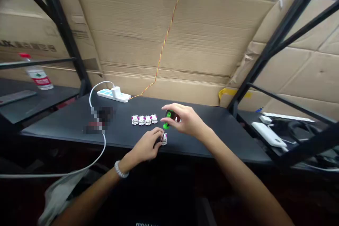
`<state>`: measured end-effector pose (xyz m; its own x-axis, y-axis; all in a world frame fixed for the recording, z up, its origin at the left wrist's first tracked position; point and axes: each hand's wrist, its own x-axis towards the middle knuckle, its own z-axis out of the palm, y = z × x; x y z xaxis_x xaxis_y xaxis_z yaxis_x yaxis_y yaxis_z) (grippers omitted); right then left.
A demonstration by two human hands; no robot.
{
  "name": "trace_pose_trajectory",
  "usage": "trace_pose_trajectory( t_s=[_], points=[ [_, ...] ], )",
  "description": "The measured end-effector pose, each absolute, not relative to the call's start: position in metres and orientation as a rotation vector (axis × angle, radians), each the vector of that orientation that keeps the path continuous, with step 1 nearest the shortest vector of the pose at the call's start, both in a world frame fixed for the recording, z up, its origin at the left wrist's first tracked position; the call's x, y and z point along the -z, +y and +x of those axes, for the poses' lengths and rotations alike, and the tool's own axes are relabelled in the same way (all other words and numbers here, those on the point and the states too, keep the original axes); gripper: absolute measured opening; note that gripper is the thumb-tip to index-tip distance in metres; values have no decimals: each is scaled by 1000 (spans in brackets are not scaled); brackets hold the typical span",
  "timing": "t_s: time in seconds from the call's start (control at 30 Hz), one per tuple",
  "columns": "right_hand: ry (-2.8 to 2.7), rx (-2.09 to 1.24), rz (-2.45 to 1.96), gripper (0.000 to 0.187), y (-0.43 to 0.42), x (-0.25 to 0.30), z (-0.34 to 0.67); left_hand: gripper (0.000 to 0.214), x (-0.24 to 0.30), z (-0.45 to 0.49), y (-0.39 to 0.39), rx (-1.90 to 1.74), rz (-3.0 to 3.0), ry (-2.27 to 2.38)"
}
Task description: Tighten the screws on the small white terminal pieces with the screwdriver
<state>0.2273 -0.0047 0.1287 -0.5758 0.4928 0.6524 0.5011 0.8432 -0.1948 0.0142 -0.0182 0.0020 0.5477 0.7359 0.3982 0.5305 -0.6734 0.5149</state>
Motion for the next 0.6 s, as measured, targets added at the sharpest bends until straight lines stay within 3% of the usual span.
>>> trace_pose_trajectory(
  t_s=[0.1,0.27,0.47,0.6],
  points=[
    [-2264,104,-693,33,-5,-123,222,18,-2,15,-18,-869,2449,1031],
    [-2257,-352,-567,57,-7,-120,216,20,-1,14,-17,-867,2457,1039],
    [-2132,-79,-736,43,-4,-119,220,22,-1,14,-18,-863,2463,1026],
    [-2160,-332,-671,56,-10,-116,221,22,0,14,-17,-859,2473,1035]
  ],
)
